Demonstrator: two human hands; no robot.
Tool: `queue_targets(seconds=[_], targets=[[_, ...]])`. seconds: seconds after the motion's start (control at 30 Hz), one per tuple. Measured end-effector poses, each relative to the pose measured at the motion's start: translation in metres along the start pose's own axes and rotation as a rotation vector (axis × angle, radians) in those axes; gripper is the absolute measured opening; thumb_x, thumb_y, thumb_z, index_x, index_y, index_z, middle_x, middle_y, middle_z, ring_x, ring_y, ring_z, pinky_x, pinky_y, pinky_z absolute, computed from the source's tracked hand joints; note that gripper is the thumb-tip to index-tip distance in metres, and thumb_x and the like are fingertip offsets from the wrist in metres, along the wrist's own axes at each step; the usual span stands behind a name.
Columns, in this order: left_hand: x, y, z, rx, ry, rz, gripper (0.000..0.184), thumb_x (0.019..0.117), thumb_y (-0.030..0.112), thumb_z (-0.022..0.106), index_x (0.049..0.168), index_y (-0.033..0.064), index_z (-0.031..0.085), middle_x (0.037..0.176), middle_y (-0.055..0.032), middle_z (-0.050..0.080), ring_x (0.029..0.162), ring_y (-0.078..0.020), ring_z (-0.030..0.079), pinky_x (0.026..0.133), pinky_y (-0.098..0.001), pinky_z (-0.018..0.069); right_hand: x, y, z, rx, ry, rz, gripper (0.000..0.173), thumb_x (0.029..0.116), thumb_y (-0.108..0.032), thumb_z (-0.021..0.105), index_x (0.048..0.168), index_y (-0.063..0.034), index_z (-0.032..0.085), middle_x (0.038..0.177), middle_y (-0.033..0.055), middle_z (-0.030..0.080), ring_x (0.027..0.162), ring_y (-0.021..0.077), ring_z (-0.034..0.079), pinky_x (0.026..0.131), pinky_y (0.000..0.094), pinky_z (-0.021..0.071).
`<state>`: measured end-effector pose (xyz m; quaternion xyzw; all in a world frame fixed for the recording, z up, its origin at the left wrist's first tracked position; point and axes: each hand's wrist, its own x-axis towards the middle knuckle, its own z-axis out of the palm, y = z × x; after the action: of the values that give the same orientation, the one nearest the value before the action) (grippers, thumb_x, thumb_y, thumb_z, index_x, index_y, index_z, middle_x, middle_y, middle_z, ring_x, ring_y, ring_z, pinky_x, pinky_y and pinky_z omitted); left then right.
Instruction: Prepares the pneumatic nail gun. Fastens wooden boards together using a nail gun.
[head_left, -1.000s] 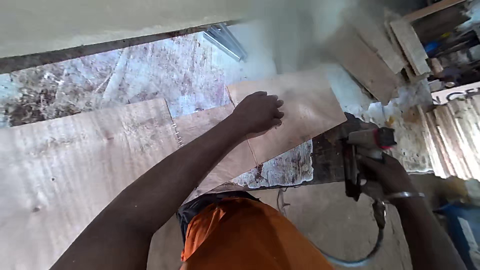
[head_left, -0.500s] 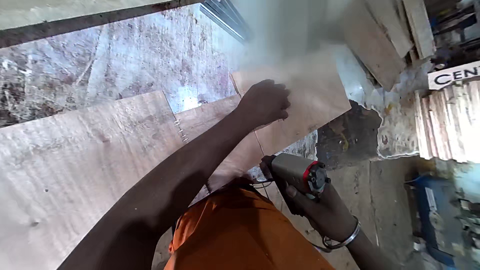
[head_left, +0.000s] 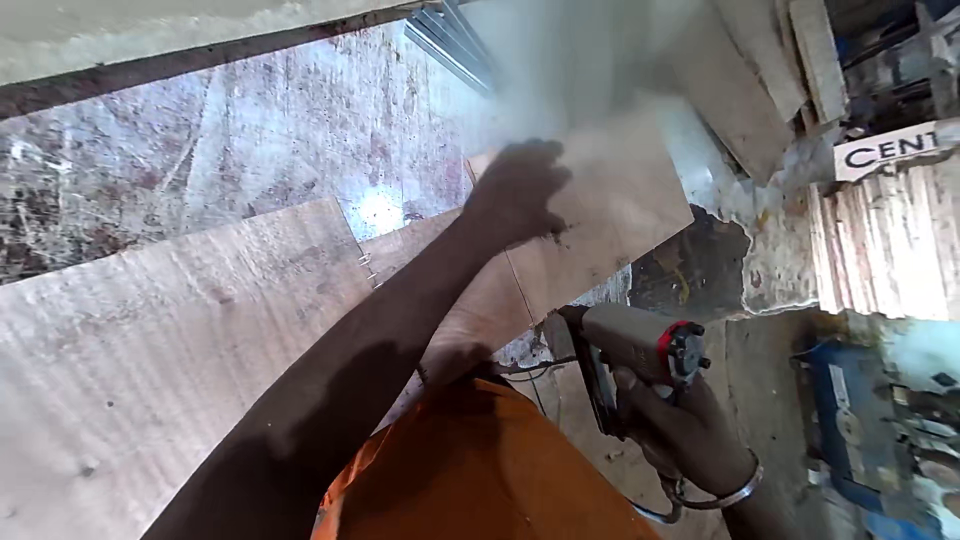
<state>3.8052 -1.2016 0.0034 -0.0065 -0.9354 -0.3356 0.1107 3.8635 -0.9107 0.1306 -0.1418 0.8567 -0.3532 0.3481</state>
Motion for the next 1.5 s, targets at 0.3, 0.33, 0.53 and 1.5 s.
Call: queue_targets(seconds=[0.3, 0.33, 0.53, 1.5], targets=[[0.003, -0.034, -0.042, -0.004, -0.07, -0.324, 0.058, 0.0779, 0.06, 0.08, 0.112, 0.0134, 0.075, 0.112, -0.0098, 0.066, 0.107, -0.0288, 0.062, 0.097, -0.0562, 0.0437, 0.058, -0.04, 0.023, 0.0, -0.128, -0.011, 0.041, 0.0965, -0.051, 0.062, 0.104, -0.0118, 0.071, 0.064, 0.0078, 0.063, 0.052, 0.0183, 0.061, 0.051, 0.0339, 0.0556], [0.004, -0.036, -0.044, -0.014, -0.078, -0.327, 0.056, 0.0777, 0.059, 0.081, 0.111, 0.0146, 0.076, 0.111, -0.0092, 0.066, 0.106, -0.0281, 0.062, 0.097, -0.0563, 0.0429, 0.066, -0.045, 0.026, -0.006, -0.14, -0.017, 0.041, 0.0971, -0.051, 0.061, 0.104, -0.0113, 0.07, 0.064, 0.0079, 0.063, 0.052, 0.0182, 0.06, 0.051, 0.0337, 0.0552], [0.009, -0.051, -0.054, -0.074, -0.144, -0.291, 0.042, 0.0873, 0.053, 0.075, 0.111, 0.0188, 0.078, 0.11, -0.0072, 0.07, 0.107, -0.0261, 0.064, 0.1, -0.0559, 0.0442, 0.094, -0.065, 0.033, -0.062, -0.164, 0.016, 0.041, 0.0989, -0.05, 0.058, 0.1, -0.0107, 0.071, 0.062, 0.0061, 0.062, 0.05, 0.0168, 0.059, 0.049, 0.0319, 0.0533], [0.012, -0.049, -0.053, -0.021, -0.064, -0.368, 0.048, 0.0954, 0.057, 0.062, 0.09, 0.0107, 0.074, 0.093, -0.0135, 0.072, 0.095, -0.0342, 0.069, 0.084, -0.0585, 0.0526, 0.124, -0.095, 0.038, -0.154, -0.203, -0.005, 0.053, 0.1001, -0.055, 0.055, 0.079, -0.0079, 0.067, 0.058, 0.0069, 0.061, 0.047, 0.0179, 0.057, 0.046, 0.0341, 0.0508]])
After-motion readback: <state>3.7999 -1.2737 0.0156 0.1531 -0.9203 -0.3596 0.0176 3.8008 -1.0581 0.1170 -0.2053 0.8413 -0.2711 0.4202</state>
